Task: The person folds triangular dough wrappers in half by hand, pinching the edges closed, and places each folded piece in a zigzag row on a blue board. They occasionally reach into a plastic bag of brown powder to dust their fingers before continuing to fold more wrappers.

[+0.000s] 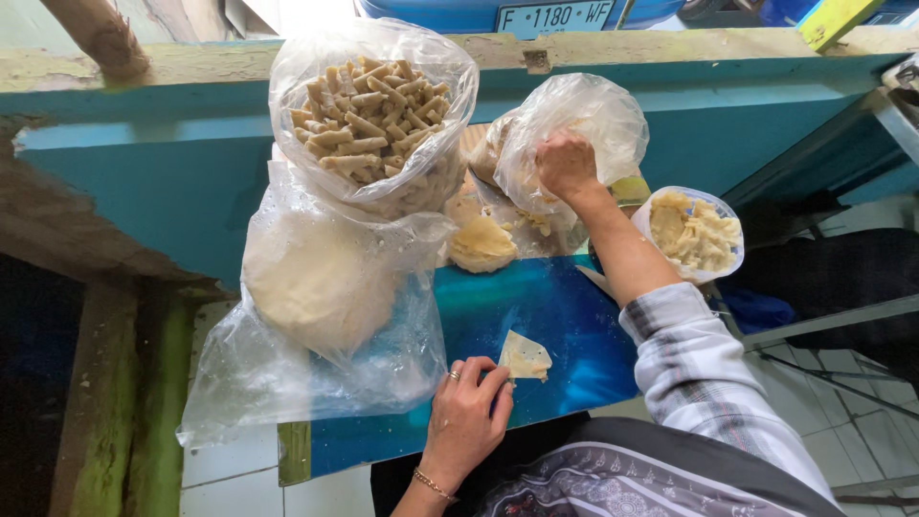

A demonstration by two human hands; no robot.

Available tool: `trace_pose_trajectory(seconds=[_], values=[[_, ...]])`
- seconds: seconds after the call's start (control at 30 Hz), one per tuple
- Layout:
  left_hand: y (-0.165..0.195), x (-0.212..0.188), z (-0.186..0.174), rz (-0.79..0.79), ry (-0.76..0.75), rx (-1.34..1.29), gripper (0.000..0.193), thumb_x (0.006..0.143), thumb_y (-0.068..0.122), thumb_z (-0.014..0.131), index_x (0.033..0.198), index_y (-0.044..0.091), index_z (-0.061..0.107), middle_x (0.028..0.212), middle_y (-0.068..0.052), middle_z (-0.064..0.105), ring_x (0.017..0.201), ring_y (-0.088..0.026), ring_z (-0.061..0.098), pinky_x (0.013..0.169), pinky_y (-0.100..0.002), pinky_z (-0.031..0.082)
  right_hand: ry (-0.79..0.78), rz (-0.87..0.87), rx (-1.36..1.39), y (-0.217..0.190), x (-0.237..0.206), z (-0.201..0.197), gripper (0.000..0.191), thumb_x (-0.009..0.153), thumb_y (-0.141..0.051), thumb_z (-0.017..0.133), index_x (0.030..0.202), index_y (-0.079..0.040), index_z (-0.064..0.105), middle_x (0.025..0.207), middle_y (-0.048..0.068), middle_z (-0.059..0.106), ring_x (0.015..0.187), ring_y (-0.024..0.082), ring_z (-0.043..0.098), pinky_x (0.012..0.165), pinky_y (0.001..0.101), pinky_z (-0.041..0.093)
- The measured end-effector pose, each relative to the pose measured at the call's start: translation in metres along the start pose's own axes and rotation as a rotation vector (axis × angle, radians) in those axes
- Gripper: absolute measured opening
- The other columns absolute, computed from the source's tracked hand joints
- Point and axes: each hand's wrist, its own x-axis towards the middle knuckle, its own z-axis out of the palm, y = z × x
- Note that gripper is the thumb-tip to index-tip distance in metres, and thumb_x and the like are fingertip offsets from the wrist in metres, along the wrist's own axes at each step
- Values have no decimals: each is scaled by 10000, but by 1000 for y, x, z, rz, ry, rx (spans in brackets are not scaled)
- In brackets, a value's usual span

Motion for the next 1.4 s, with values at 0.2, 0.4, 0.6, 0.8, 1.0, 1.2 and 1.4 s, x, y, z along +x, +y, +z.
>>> trace_pose_trajectory(seconds=[0.2,0.4,0.6,0.8,1.0,1.2,1.4], values=[[2,-3,1,3,3,3,133,863,126,721,978,60,725,975,-86,660,867,-291,631,747,-427,510,-112,453,310,4,-13,-40,179,896,-242,665,972,-185,817,932,155,748,875,374,703,775,496,551],[3,-7,3,17,54,-19,130,853,101,717,970,47,728,963,-105,672,881,-313,639,768,-434,518,-133,604,543,-8,-49,-100,234,917,-285,669,1065,-156,796,881,147,757,832,308,730,762,431,556],[2,-12,7,39,73,-19,126,861,80,711,981,50,735,937,-107,677,872,-320,638,775,-429,521,-239,470,820,-50,-129,-153,232,903,-233,702,1071,-96,783,854,86,771,754,144,715,700,305,547],[5,-14,11,42,80,58,120,859,88,712,972,50,726,945,-104,674,870,-310,638,768,-432,518,-267,557,893,-48,-135,-139,189,905,-208,698,1013,-61,746,824,113,760,735,149,691,663,319,548],[5,-10,7,50,60,56,130,860,81,705,983,39,720,942,-103,672,875,-312,636,760,-431,519,89,363,159,-4,-32,-64,159,952,-136,594,1032,-68,713,963,189,738,860,410,719,729,501,562],[4,-6,4,-2,57,-9,127,863,75,712,983,34,715,937,-102,673,860,-311,639,742,-428,519,-257,550,334,-15,-3,-16,150,849,-220,607,912,-198,741,919,199,728,861,429,694,759,537,541],[-1,-6,4,29,59,-16,136,858,74,714,987,31,712,942,-105,678,865,-317,640,744,-436,514,7,601,251,5,-41,-64,167,902,-200,641,996,-125,756,882,198,738,843,410,710,744,514,549]])
